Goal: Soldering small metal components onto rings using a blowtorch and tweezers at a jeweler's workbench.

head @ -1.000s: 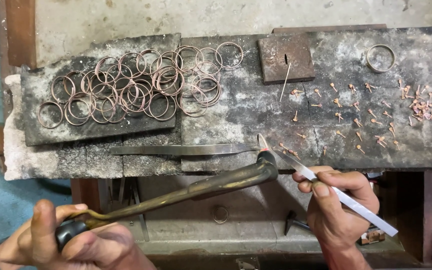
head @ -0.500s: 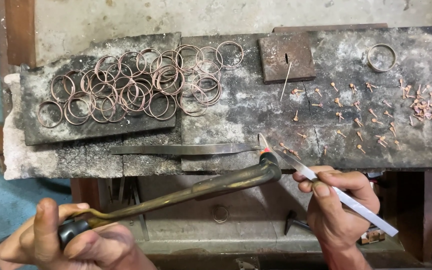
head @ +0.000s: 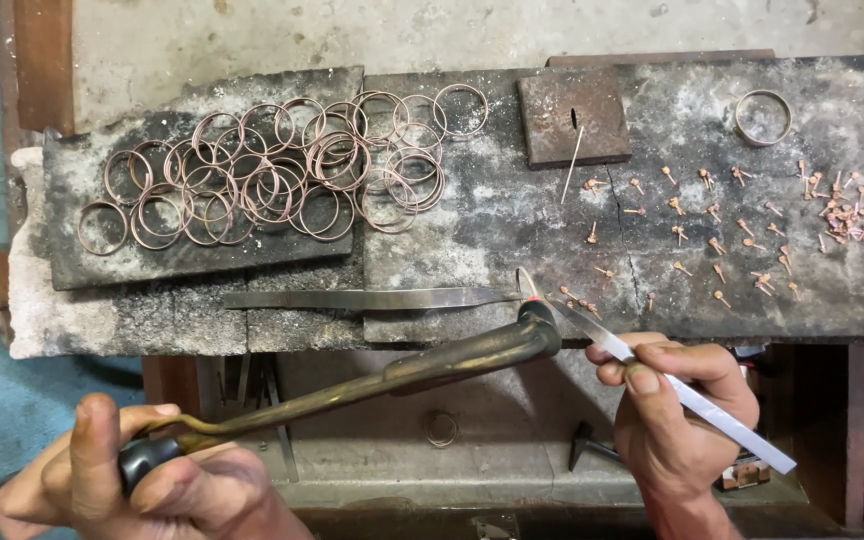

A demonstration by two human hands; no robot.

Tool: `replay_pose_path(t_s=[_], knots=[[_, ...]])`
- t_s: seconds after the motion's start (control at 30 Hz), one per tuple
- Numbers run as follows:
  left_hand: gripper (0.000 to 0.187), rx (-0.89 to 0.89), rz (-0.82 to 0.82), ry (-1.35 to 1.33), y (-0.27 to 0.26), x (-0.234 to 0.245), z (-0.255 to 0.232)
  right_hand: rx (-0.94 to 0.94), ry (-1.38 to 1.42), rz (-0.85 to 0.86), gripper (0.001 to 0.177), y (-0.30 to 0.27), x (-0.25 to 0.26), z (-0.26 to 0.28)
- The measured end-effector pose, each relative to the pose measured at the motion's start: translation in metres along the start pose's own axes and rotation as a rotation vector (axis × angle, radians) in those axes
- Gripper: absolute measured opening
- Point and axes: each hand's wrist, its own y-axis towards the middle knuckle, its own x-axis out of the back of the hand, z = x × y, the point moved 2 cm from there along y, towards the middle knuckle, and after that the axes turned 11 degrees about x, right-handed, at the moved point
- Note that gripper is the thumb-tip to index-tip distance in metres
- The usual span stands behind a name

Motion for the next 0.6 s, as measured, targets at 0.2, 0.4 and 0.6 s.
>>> replay_pose_path(t_s=[0.2, 0.4, 0.6], knots=[[0.049, -0.044, 0.003, 0.047, -0.001, 0.002, 0.005, 0.0, -0.008, 0.002, 0.015, 0.0, 0.001, -0.001], [0.052, 0.064, -0.142, 0.073, -0.001, -0.006, -0.008, -0.008, 0.003, 0.001, 0.015, 0.0, 0.0, 0.0], [0.052, 0.204, -0.113, -0.019, 0.002, -0.013, -0.022, -0.008, 0.007, -0.001, 0.015, 0.0, 0.001, 0.0]])
